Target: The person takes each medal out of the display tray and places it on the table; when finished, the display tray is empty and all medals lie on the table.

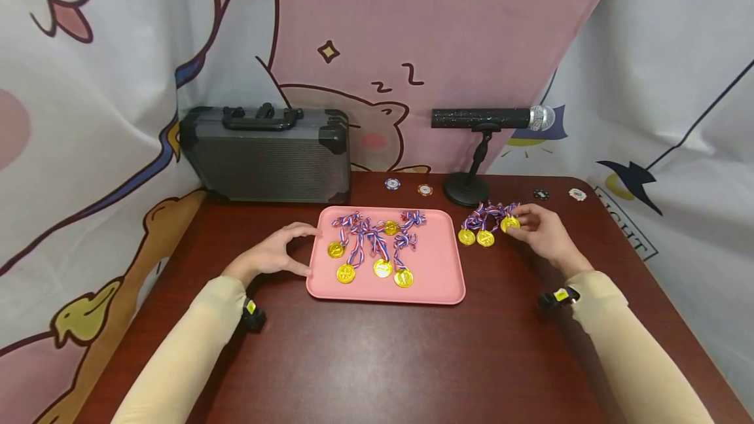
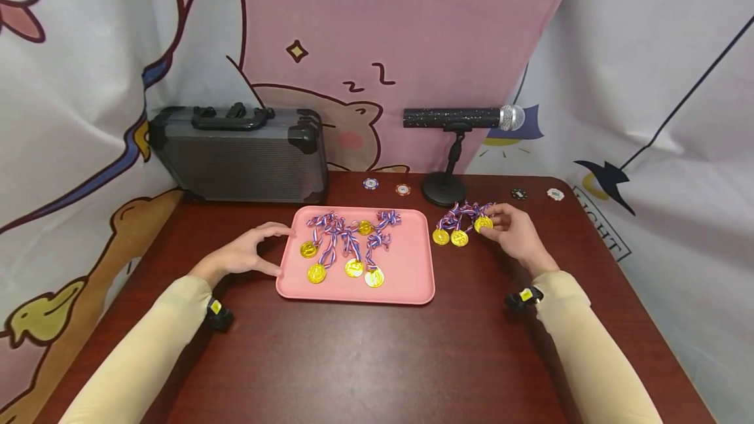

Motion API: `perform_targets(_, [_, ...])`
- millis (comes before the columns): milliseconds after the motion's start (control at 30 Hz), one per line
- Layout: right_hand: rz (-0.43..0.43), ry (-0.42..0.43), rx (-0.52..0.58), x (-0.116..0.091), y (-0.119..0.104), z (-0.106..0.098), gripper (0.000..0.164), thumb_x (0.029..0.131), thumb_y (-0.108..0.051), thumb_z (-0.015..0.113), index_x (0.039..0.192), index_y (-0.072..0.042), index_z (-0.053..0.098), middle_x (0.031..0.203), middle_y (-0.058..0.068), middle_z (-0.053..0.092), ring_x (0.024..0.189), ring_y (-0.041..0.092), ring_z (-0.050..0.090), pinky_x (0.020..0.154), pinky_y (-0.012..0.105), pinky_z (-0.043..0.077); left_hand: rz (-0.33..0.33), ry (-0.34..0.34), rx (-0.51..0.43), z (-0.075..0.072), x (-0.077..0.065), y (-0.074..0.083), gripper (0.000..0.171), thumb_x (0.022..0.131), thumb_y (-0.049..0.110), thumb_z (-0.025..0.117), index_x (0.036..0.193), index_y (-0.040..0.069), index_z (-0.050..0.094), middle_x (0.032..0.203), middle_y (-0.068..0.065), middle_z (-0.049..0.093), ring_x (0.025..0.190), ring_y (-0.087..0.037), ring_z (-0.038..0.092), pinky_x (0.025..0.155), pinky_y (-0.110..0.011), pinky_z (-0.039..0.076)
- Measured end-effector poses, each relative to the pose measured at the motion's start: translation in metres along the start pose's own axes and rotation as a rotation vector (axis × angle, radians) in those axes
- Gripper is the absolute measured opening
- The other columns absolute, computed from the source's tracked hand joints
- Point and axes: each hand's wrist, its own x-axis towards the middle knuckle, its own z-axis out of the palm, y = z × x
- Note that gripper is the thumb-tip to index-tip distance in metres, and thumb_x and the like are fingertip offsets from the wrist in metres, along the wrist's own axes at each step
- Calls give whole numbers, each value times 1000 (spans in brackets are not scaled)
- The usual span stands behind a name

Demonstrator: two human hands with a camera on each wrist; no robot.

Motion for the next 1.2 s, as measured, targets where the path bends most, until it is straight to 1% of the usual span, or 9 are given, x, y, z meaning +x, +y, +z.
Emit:
perform_targets(300, [-103, -56, -187, -5, 9, 13, 33, 90, -9, 84, 118, 1, 69, 105, 20, 74, 88, 25, 72, 72, 15, 53, 8, -1, 4, -2, 0, 1, 88, 68, 31, 100, 146, 18, 61, 151, -9, 51, 142, -32, 42, 120, -63, 29])
perform_targets(367, [-119, -59, -225, -6, 7, 13, 35, 89, -11, 86, 118, 0, 69, 104, 20, 75, 89, 29, 74, 73, 21, 56, 8, 0, 4, -1, 0, 1, 88, 68, 31, 100, 146, 18, 61, 151, -9, 51, 142, -32, 42, 121, -63, 29])
perform_targets(567, [-121, -87, -279, -9, 2, 12, 38, 90, -13, 86, 120, 0, 69, 108, 20, 74, 93, 35, 74, 83, 49, 60, 13, 4, -3, 1, 0, -2, 87, 68, 29, 100, 146, 17, 62, 152, -10, 51, 144, -33, 41, 121, -63, 27])
perform_targets(700, [-117, -94, -308, -10, 2, 12, 37, 90, -13, 85, 120, 1, 69, 110, 21, 73, 94, 36, 73, 86, 55, 59, 20, 4, -7, 2, 0, -4, 87, 68, 28, 100, 145, 17, 62, 152, -11, 51, 144, -34, 41, 121, -65, 27])
perform_targets(867, [-115, -58, -323, -12, -5, 9, 37, 91, -14, 84, 121, 1, 68, 111, 22, 73, 95, 36, 72, 82, 54, 60, 19, 0, 2, 2, 0, -3, 87, 68, 30, 100, 145, 18, 62, 152, -9, 51, 143, -33, 42, 120, -63, 29])
perform_targets(967, [-139, -20, -304, -11, -18, 10, 37, 92, -16, 83, 121, 0, 67, 110, 22, 73, 93, 35, 70, 74, 42, 60, 17, -1, 4, 1, 0, -1, 87, 68, 31, 100, 146, 18, 62, 152, -8, 51, 143, -32, 42, 120, -63, 29])
perform_targets(1033, [-187, 0, -282, -11, -30, 15, 37, 92, -16, 84, 120, -1, 67, 108, 20, 73, 91, 32, 70, 71, 33, 58, 18, 0, 4, 1, 0, -1, 88, 67, 31, 100, 145, 18, 62, 151, -8, 51, 143, -31, 42, 120, -62, 29])
perform_targets(1133, [-255, -13, -235, -9, -52, 27, 35, 91, -15, 84, 119, -1, 69, 106, 18, 74, 90, 28, 71, 72, 33, 60, 28, 4, -3, 0, 1, -2, 87, 67, 29, 101, 145, 16, 62, 150, -9, 52, 143, -32, 42, 121, -62, 28])
perform_targets(1200, [-285, -49, -201, -10, -68, 37, 35, 91, -15, 85, 119, -1, 69, 105, 15, 75, 92, 27, 71, 79, 40, 62, 38, 6, -3, 0, 1, -2, 87, 68, 28, 101, 145, 15, 62, 150, -10, 52, 143, -32, 43, 121, -63, 28])
